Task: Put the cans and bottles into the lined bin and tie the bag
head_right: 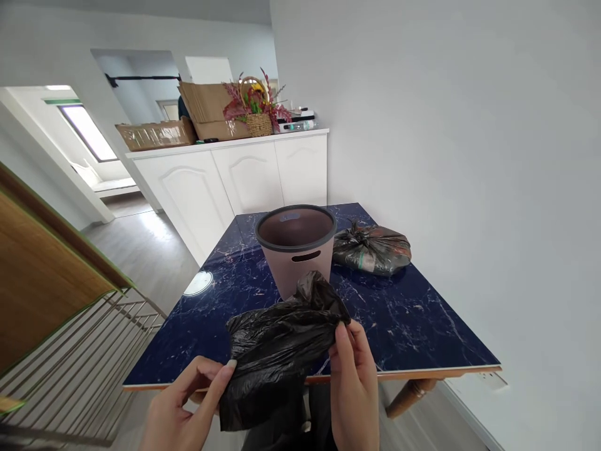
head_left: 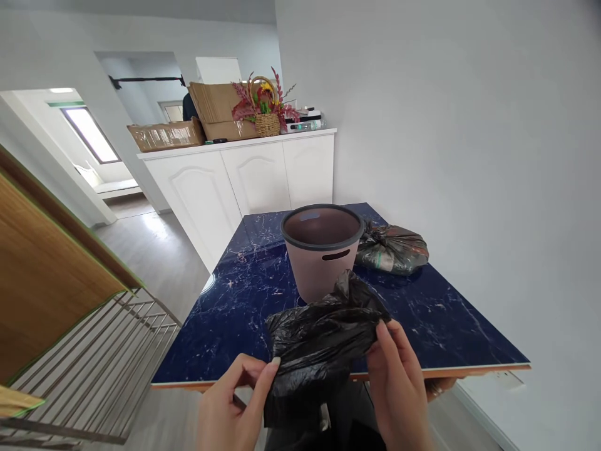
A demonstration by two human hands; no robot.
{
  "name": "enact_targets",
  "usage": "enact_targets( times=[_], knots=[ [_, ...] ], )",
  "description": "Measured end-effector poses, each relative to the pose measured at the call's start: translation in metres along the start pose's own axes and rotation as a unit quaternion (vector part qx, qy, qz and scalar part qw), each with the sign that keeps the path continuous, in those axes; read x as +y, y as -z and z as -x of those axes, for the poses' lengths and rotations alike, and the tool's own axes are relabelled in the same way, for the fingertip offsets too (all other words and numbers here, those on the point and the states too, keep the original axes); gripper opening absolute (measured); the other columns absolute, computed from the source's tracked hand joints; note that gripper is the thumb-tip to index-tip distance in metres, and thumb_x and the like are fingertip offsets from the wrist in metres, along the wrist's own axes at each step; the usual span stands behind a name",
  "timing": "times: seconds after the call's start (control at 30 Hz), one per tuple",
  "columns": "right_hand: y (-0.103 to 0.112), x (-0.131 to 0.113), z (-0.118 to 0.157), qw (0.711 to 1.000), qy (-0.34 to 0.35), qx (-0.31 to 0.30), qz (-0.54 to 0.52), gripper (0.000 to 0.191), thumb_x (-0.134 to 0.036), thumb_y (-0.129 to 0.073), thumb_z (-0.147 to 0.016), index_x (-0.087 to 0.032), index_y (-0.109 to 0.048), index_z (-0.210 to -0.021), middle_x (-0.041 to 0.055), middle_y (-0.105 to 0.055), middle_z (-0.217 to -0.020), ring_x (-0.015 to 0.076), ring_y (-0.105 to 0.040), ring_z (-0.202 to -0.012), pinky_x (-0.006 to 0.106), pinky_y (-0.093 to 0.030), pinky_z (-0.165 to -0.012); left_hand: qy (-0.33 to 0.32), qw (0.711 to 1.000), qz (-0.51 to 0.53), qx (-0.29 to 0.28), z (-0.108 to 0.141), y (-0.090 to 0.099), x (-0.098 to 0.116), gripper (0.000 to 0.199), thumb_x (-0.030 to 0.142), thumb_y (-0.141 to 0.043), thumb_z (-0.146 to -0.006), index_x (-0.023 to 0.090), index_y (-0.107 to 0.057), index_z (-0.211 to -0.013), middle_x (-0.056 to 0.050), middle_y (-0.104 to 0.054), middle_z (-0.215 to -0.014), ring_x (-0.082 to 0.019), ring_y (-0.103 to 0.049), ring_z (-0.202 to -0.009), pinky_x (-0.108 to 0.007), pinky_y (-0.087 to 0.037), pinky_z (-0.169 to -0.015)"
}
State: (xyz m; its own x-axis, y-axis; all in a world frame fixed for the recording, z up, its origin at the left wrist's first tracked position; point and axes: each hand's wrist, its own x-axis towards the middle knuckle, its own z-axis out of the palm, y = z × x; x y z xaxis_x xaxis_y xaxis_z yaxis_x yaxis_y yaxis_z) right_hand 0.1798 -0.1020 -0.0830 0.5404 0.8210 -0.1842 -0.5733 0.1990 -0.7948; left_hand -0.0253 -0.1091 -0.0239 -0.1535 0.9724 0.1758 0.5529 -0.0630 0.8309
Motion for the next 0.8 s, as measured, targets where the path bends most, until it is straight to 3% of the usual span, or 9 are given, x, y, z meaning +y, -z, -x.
enact_targets(
  times=[0.13,0.23,0.37,0.47,0.67,0.8],
  knots=[
    [0.002,0.004,0.0,0.998,-0.042,0.027,-0.029,0.037,-0.057,-0.086,-0.086,-0.032,-0.07,-0.108,-0.002,-0.072,-0.101,0.0208,-0.069,-0.095,0.027,-0.06,-0.078,-0.012,1.0,0.012,0.019,-0.002,0.005,0.0,0.052,0.07,-0.069,-0.092,0.023,-0.067,-0.071,0.0,-0.066,-0.067,-0.015,-0.055,-0.057,-0.019,-0.039,-0.043],
    [0.007,0.005,0.001,0.998,-0.044,0.035,-0.015,0.04,-0.059,-0.083,-0.088,-0.035,-0.071,-0.117,-0.0012,-0.077,-0.116,0.0267,-0.072,-0.112,0.033,-0.065,-0.082,0.001,0.998,0.043,0.039,-0.003,0.008,0.0,0.048,0.069,-0.069,-0.092,0.024,-0.068,-0.077,0.0,-0.068,-0.066,-0.017,-0.059,-0.059,-0.019,-0.048,-0.044],
    [0.009,-0.001,0.001,0.997,-0.059,0.04,-0.019,0.058,-0.059,-0.081,-0.088,-0.037,-0.066,-0.14,-0.0001,-0.073,-0.138,0.0332,-0.064,-0.136,0.038,-0.068,-0.089,-0.004,0.997,0.06,0.057,-0.002,0.007,-0.003,0.044,0.066,-0.072,-0.092,0.023,-0.068,-0.08,0.0,-0.066,-0.067,-0.017,-0.063,-0.059,-0.018,-0.05,-0.042],
    [0.007,-0.007,0.001,0.996,-0.077,0.017,-0.041,0.067,-0.059,-0.08,-0.088,-0.039,-0.061,-0.149,-0.0008,-0.067,-0.151,0.034,-0.056,-0.147,0.039,-0.068,-0.093,-0.022,0.998,0.058,0.02,0.001,0.003,-0.005,0.039,0.063,-0.066,-0.097,0.024,-0.072,-0.096,0.0,-0.069,-0.074,-0.017,-0.069,-0.062,-0.018,-0.048,-0.043],
    [0.009,-0.003,0.002,0.992,-0.097,0.068,-0.049,0.074,-0.056,-0.084,-0.083,-0.039,-0.06,-0.152,0.0002,-0.064,-0.154,0.0349,-0.055,-0.148,0.039,-0.069,-0.093,-0.026,0.997,0.068,-0.037,0.008,-0.009,-0.003,0.046,0.063,-0.061,-0.101,0.028,-0.067,-0.131,0.002,-0.067,-0.075,-0.017,-0.072,-0.063,-0.019,-0.049,-0.045],
    [0.011,-0.003,0.001,0.997,-0.073,-0.01,-0.04,0.061,-0.061,-0.08,-0.086,-0.038,-0.07,-0.141,0.0011,-0.069,-0.149,0.0351,-0.057,-0.146,0.045,-0.067,-0.099,-0.026,0.998,0.046,-0.019,0.007,-0.013,-0.003,0.055,0.059,-0.066,-0.099,0.03,-0.056,-0.144,0.005,-0.063,-0.072,-0.015,-0.065,-0.056,-0.02,-0.047,-0.046]
  ],
)
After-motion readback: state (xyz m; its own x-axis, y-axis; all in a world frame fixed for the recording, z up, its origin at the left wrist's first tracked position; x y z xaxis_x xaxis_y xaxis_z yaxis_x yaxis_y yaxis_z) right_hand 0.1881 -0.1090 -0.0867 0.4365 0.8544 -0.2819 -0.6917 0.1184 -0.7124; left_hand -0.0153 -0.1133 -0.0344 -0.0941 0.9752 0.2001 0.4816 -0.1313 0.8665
